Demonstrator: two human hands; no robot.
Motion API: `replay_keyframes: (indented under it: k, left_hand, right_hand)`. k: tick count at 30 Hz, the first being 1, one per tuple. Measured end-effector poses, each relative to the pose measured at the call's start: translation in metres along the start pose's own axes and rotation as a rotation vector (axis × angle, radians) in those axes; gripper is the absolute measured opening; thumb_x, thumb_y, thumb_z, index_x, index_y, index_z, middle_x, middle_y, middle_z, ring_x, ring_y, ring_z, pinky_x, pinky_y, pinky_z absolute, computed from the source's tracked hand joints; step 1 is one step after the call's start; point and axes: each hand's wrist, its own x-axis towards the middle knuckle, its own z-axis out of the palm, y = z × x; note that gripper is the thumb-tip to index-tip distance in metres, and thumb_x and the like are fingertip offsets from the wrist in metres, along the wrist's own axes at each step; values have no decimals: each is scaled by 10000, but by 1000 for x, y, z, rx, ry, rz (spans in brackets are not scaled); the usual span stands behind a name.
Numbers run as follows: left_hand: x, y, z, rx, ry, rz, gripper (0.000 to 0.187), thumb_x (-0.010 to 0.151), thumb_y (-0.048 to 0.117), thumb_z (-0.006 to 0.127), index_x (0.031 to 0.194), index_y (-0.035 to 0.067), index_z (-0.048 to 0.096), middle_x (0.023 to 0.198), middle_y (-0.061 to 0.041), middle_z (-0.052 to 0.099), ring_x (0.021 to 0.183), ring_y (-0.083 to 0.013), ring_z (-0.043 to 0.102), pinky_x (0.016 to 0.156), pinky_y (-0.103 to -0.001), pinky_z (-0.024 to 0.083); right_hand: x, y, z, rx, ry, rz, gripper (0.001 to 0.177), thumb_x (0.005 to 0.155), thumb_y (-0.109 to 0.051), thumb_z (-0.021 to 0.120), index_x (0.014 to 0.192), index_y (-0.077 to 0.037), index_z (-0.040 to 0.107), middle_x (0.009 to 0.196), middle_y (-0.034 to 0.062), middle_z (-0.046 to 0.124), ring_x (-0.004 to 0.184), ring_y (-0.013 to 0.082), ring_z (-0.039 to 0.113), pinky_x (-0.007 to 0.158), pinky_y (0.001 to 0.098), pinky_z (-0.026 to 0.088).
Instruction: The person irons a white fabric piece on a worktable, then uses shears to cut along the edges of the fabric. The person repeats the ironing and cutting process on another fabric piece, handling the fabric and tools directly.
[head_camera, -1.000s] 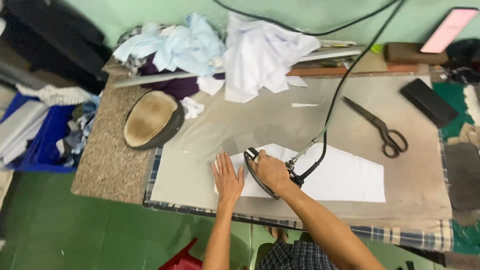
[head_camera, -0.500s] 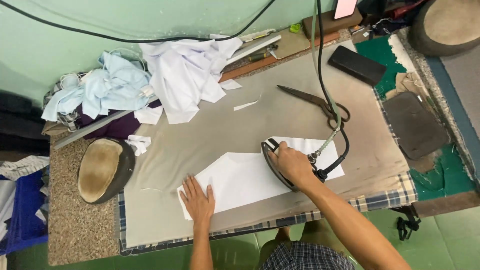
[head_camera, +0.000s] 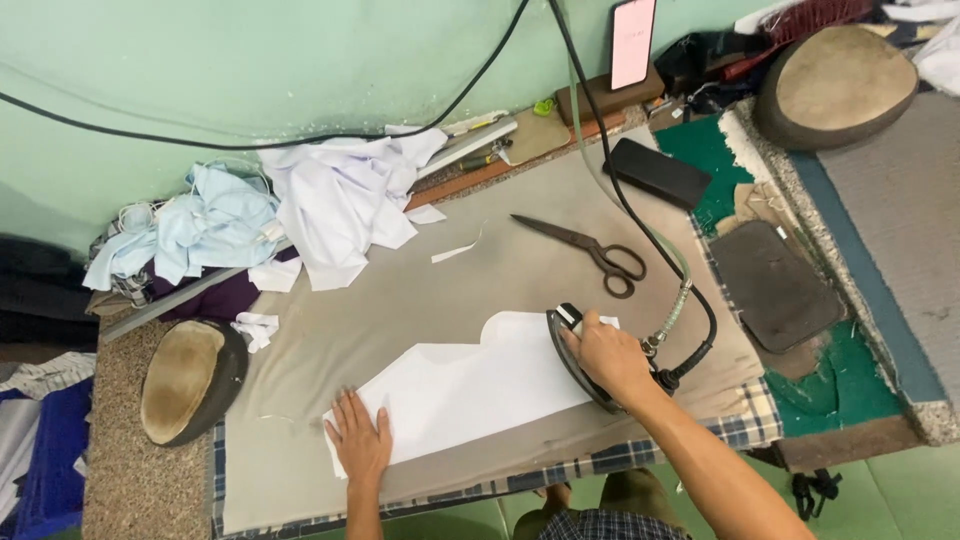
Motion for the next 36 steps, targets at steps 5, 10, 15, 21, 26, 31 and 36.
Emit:
replay_keyframes:
  k: [5,10,15,21,26,31,36]
  left_hand:
    - [-13,20,-6,43,-59,-60,852,1026,624,78,1625,22,21,1711,-150,34,1591,-305,-65,1258,-517,-133]
    - [-48,95,-4,-66,75,72,797,1043,514,201,1621,-4,19,1714,-182,-13,1582,-359,-61,1246,-549,-108]
    - [-96,188,-5,-49,21,208,806,1047,567,161,1624,21,31,1713,-169,-19,1577,-352,-48,1241,-558,-86]
    - [-140,273,11,40,-21,347,824,1050,613,128,1616,38,-43,1705,-143,-119,1562,-312,-109,1252,-547,-83]
    - [-161,324,19,376,338,460,875,1037,682,175,1636,54,56,1728,-125,20,1597,-280,-3,1302,-513,-41]
    - [-169,363,18,299,374,553,796,1074,664,64,1639,109,156,1721,-91,132,1613,-269,75,1313,-521,0]
    - [-167,380,32,259,367,573,813,1054,678,211,1640,116,176,1723,-102,143,1615,-282,82,1307,-535,11]
  right_hand:
    - [-7,56,-24,-61,-71,16,528,1066,-591,369,1093,-72,464,892,216,736,820,486,695,676,574,533]
    - [-26,112,-48,-100,-128,26,530,1064,-600,354,1066,-83,471,866,181,751,767,442,706,655,537,534]
    - [-39,187,-48,-182,-73,-59,530,1028,-626,407,1040,-103,494,758,116,717,615,401,654,530,497,494]
    - [-43,230,-109,-153,-215,88,498,1052,-568,402,1080,-81,496,861,156,754,707,358,706,601,474,545]
    - [-16,263,-151,-96,-191,254,626,1046,-615,399,1168,-15,527,846,215,757,661,377,700,569,448,515]
    - [26,276,-163,166,48,298,687,1076,-582,477,1251,82,464,1207,463,616,1020,628,613,774,653,471]
    - [64,303,-137,133,171,230,697,1092,-562,460,1314,99,448,1155,436,641,996,647,616,747,698,489]
